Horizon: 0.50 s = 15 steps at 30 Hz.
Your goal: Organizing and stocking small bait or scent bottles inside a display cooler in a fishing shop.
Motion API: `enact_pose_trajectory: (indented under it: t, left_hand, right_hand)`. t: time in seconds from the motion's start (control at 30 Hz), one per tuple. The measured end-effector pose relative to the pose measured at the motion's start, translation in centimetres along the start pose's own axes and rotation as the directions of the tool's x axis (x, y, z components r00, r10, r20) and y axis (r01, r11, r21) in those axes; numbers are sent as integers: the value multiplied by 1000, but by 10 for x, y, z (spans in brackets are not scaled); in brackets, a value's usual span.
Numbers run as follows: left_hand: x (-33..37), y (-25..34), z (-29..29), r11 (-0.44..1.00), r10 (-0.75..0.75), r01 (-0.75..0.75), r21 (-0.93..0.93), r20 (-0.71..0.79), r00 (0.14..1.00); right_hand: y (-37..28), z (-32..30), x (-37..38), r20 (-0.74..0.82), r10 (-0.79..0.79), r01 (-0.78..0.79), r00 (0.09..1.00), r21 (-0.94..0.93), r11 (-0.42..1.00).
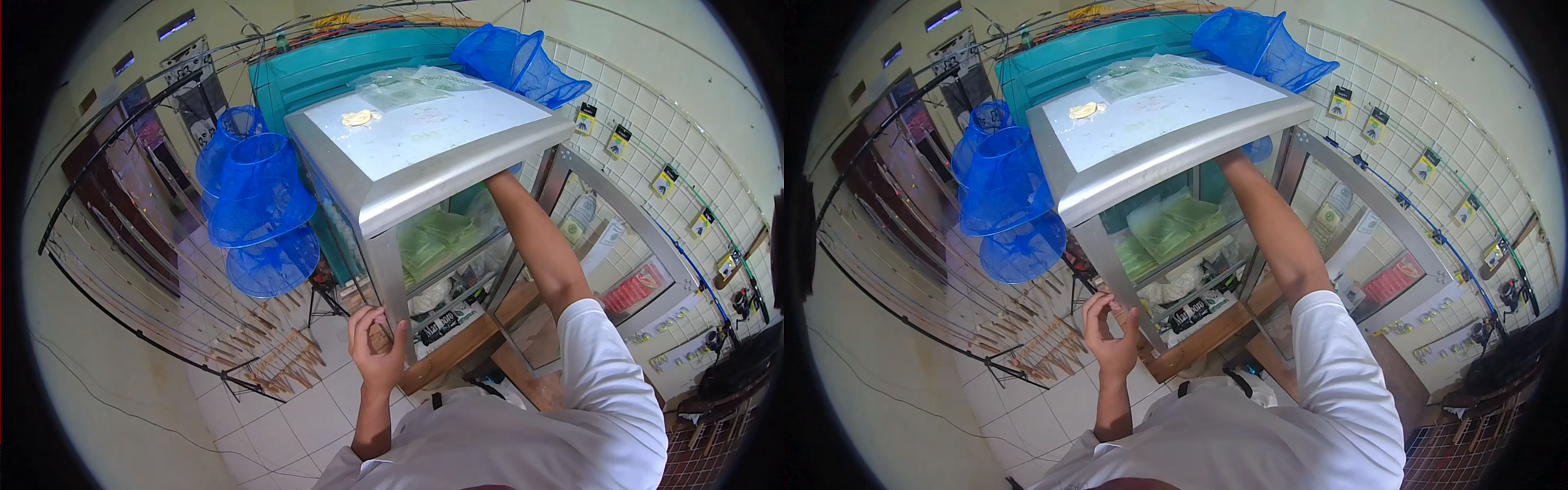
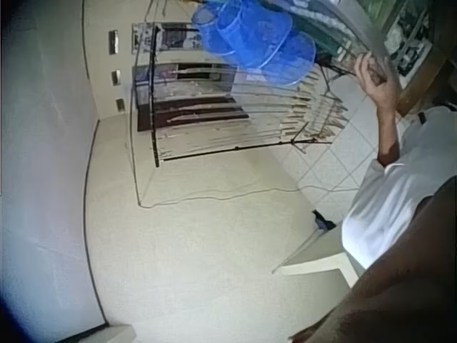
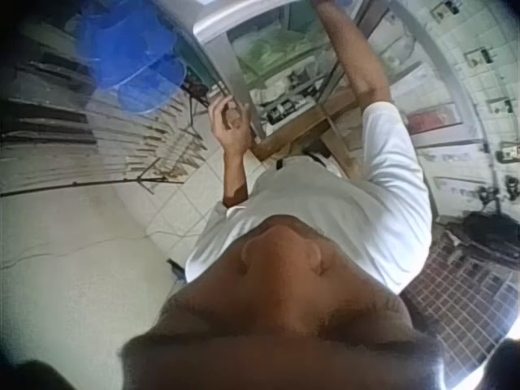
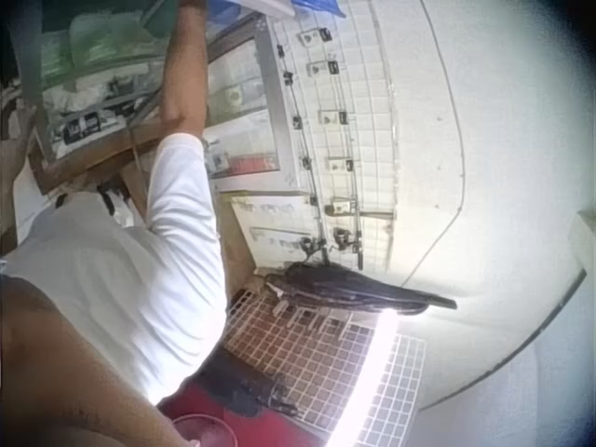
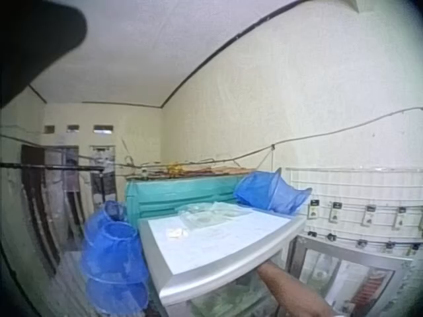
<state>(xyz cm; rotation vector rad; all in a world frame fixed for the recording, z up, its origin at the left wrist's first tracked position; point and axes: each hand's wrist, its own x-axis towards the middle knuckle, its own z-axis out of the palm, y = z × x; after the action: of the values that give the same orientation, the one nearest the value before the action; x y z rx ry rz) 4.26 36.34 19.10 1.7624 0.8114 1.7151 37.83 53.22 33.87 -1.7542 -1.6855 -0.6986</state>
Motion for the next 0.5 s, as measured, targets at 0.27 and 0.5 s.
enact_pose_trajectory:
  t: [0.27, 0.5]
  left_hand:
    - [0, 2, -1, 1000, -2, 2, 4, -2, 1000]
    - [-2, 1, -4, 1000, 0, -2, 22, 75, 997]
  right_hand:
    - [-8, -1, 3, -22, -8, 8, 1000, 20, 1000]
    - [-10, -5, -2, -28, -14, 15, 1000, 41, 999]
